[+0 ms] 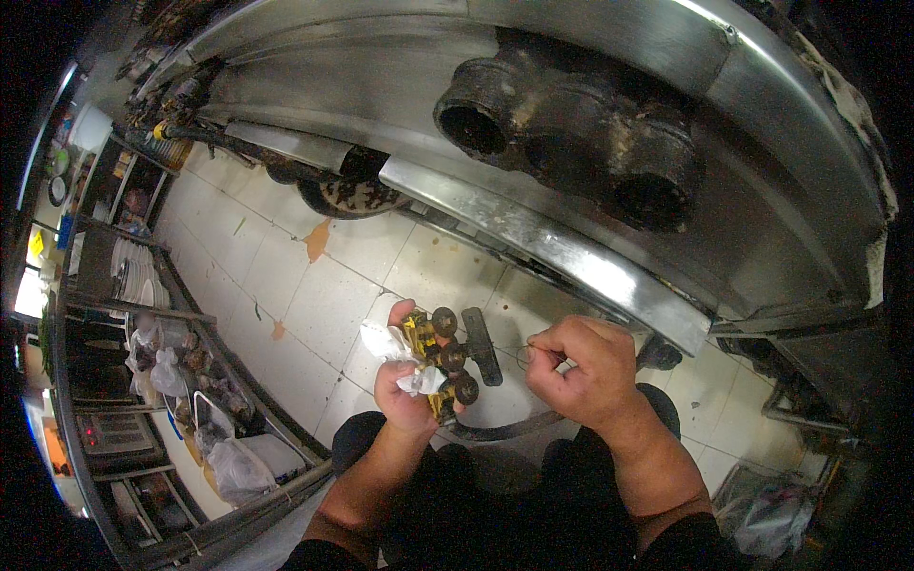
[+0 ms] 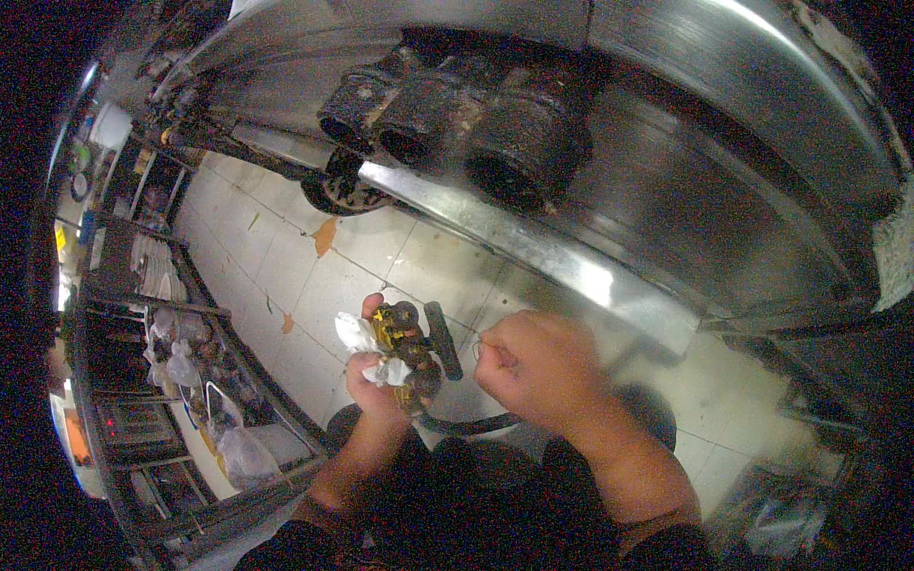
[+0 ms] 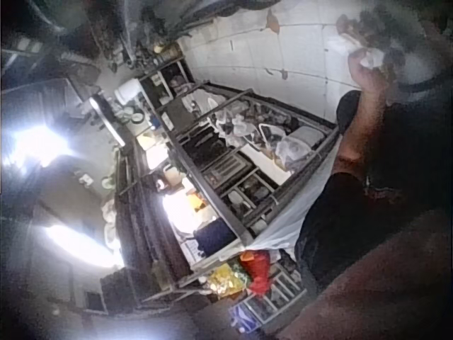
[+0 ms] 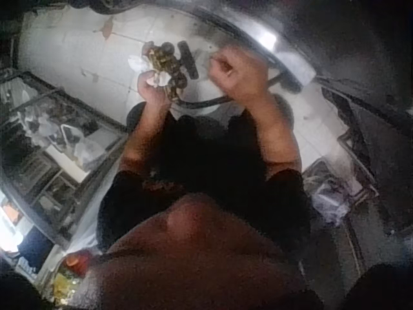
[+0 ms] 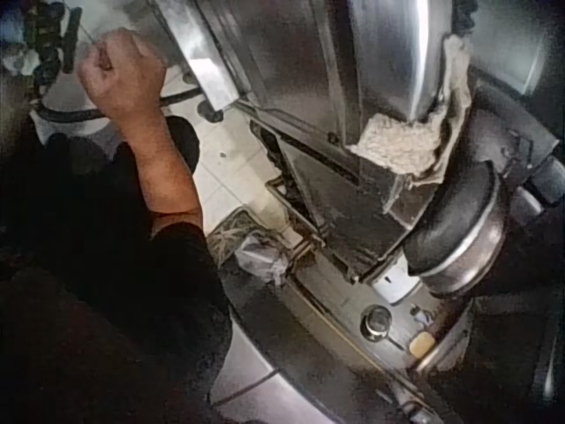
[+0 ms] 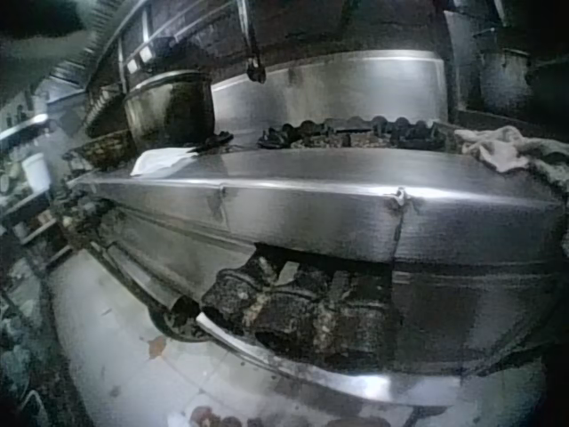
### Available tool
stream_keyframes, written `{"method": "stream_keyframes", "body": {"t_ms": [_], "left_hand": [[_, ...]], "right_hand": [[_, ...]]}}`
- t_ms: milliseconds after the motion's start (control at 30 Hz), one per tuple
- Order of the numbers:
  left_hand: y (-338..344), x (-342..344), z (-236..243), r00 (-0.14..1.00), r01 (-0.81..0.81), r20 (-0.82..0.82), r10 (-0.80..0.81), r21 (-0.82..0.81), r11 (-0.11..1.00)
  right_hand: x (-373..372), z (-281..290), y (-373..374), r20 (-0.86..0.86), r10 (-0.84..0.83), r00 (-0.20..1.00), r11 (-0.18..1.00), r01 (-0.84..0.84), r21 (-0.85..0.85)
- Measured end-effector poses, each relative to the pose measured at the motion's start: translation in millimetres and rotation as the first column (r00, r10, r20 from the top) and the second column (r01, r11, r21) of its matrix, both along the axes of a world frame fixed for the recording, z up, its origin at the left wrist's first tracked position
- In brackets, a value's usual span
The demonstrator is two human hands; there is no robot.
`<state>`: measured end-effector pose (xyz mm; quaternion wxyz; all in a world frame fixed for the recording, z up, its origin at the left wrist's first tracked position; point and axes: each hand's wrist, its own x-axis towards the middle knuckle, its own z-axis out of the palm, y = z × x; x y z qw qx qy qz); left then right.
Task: The person cleans a brass stove valve with a cloth and manipulates its internal components by hand while crouched in a kitchen.
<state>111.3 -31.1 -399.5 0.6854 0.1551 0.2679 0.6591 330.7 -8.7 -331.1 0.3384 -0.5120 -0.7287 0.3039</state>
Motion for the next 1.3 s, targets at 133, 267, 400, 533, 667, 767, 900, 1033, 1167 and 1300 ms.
{"method": "stream_keyframes", "body": {"t_ms": [133,267,400,533,667,767,900,1033,1167,1300], "left_hand": [[-0.4,-0.9,-0.3,1.0,-0.006,-0.016,0.006,0.006,1.0],[-1.3,3.0,8.2,0.999,-0.018,0.028,0.018,0.017,1.0],[-1.8,1.1,5.5,1.0,0.008,0.004,-0.008,0.005,1.0],[-1.3,1.0,5.1,0.999,0.006,-0.033,-0.006,0.014,1.0],[-4.1,-1.1,1.5,1.0,0.007,-0.024,-0.007,0.01,1.0],[-4.2,-0.1,3.2,1.0,0.007,-0.008,-0.007,0.023,1.0],[-4.5,-1.1,2.1,1.0,0.004,0.003,-0.004,0.018,1.0],[-4.0,0.1,5.1,1.0,0.008,-0.018,-0.008,0.01,1.0],[-4.0,0.2,6.2,0.999,0.018,-0.033,-0.018,0.006,1.0],[-3.7,-0.4,5.2,0.999,0.016,-0.04,-0.016,0.004,1.0]], "right_hand": [[-0.8,2.1,0.8,-0.009,-0.005,1.0,1.0,0.005,0.011],[-1.9,1.6,0.4,-0.015,-0.022,1.0,0.999,0.023,0.041],[-2.7,2.1,3.5,-0.001,-0.021,1.0,0.984,0.021,0.179],[-1.7,1.1,5.4,0.021,-0.01,1.0,0.965,0.004,0.264],[-2.1,2.5,3.3,0.014,-0.006,1.0,0.964,0.002,0.267],[-1.8,3.5,1.0,-0.005,-0.014,1.0,0.981,0.015,0.195],[-2.0,4.4,1.7,-0.006,-0.006,1.0,0.982,0.007,0.187],[-0.7,5.7,-1.2,-0.007,-0.015,1.0,0.998,0.015,0.058],[-1.3,6.4,-2.1,-0.007,-0.022,1.0,1.0,0.022,0.015],[-0.7,5.9,-1.2,-0.015,-0.011,1.0,1.0,0.011,0.017]]}}
